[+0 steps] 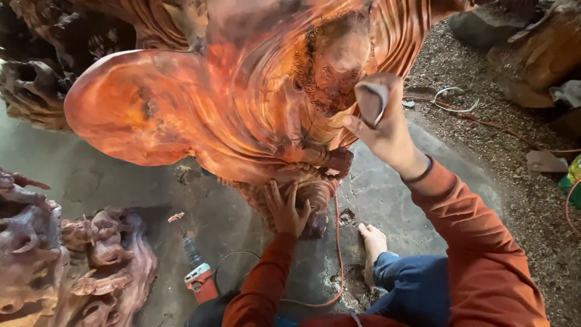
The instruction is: Polishing and sanding an intricate wood carving using a power sander and a hand cloth.
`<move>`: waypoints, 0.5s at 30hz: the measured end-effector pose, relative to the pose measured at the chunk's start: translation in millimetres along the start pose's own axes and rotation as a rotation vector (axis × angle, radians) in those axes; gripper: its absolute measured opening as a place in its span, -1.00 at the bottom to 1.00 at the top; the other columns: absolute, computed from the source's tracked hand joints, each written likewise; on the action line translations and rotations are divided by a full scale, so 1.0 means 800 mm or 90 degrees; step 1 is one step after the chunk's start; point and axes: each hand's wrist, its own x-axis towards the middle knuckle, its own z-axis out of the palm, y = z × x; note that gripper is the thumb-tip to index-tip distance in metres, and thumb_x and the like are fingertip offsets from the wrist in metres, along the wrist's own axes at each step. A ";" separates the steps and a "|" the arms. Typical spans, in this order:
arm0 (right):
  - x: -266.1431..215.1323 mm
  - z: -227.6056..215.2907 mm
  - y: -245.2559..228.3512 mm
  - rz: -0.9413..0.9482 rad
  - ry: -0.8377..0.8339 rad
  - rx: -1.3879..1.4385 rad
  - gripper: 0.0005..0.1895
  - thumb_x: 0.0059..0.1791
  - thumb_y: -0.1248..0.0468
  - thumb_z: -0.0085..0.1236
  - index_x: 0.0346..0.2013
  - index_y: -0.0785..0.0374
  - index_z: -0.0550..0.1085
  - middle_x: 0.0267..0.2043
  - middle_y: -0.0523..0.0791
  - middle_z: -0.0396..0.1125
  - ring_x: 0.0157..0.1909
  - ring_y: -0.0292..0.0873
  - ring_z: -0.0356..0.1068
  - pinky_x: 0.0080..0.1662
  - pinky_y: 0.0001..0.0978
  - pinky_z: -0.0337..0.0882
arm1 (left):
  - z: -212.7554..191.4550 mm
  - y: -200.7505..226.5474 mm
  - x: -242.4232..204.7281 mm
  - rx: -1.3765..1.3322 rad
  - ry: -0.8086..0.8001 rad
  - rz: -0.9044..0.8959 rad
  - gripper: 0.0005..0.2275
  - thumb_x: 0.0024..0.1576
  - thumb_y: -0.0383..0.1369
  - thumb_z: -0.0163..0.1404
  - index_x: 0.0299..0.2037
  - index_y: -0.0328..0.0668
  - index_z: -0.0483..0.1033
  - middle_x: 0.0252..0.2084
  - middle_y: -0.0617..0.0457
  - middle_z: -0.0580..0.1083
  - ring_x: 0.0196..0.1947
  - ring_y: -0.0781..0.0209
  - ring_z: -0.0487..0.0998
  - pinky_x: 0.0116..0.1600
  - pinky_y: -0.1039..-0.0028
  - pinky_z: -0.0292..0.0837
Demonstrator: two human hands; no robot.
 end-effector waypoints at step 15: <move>-0.009 -0.020 0.035 -0.280 0.102 -0.540 -0.84 0.13 0.28 0.25 -0.01 0.13 0.68 -0.28 -0.11 0.43 -0.27 0.00 0.50 -0.19 -0.29 0.55 | 0.002 0.000 0.000 0.003 0.019 0.003 -0.32 0.00 -0.10 0.15 0.41 0.22 0.27 0.54 -0.44 -0.18 0.48 -0.64 -0.19 0.43 -0.33 -0.12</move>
